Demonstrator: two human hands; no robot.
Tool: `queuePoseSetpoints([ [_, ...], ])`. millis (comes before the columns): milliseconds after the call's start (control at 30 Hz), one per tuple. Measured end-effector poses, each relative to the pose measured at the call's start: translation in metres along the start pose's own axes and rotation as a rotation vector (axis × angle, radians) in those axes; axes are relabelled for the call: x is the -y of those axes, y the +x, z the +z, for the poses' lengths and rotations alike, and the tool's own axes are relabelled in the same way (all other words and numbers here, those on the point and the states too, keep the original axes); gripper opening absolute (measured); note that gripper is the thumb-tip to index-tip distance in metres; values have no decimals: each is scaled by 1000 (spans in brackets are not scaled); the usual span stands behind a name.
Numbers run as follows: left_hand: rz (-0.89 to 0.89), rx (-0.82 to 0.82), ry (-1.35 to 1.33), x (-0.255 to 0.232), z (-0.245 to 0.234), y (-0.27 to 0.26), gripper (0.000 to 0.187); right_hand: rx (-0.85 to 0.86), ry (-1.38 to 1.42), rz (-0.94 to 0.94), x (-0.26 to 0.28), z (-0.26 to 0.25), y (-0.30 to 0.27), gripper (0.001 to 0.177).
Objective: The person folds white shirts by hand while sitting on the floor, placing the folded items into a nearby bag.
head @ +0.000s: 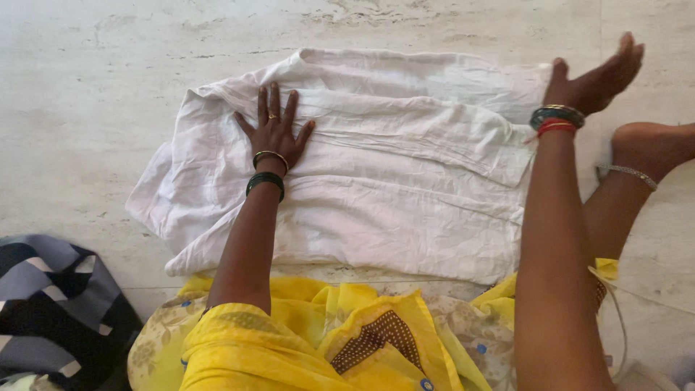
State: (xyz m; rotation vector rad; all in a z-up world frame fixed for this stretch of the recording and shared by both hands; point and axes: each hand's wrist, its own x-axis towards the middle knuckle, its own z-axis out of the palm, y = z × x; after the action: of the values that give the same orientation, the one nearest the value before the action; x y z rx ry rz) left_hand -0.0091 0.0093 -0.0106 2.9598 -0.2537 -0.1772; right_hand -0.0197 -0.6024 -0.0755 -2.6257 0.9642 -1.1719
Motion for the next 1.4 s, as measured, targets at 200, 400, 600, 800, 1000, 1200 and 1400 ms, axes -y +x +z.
queuePoseSetpoints([
  [200, 2, -1, -19, -2, 0, -2, 77, 638, 28, -448, 139, -65, -157, 78],
  [400, 19, 28, -4, -2, -2, -4, 75, 677, 63, -322, 101, -75, -109, 86],
  [600, 39, 40, 17, -2, -6, -1, 73, 770, -71, -223, 97, -66, -98, 88],
  [800, 26, 50, 5, -1, -5, 5, 72, 935, -158, -55, 104, -67, -62, 77],
  [1000, -177, -76, -79, -21, -15, 47, 57, 711, -46, -62, 92, -53, -18, 64],
  [1200, -204, -92, -381, -28, 28, 131, 69, 788, -153, -113, 79, -14, -1, 67],
  [1400, -230, -197, -1139, 9, 104, 180, 16, 742, -37, -239, 54, -8, 19, 17],
])
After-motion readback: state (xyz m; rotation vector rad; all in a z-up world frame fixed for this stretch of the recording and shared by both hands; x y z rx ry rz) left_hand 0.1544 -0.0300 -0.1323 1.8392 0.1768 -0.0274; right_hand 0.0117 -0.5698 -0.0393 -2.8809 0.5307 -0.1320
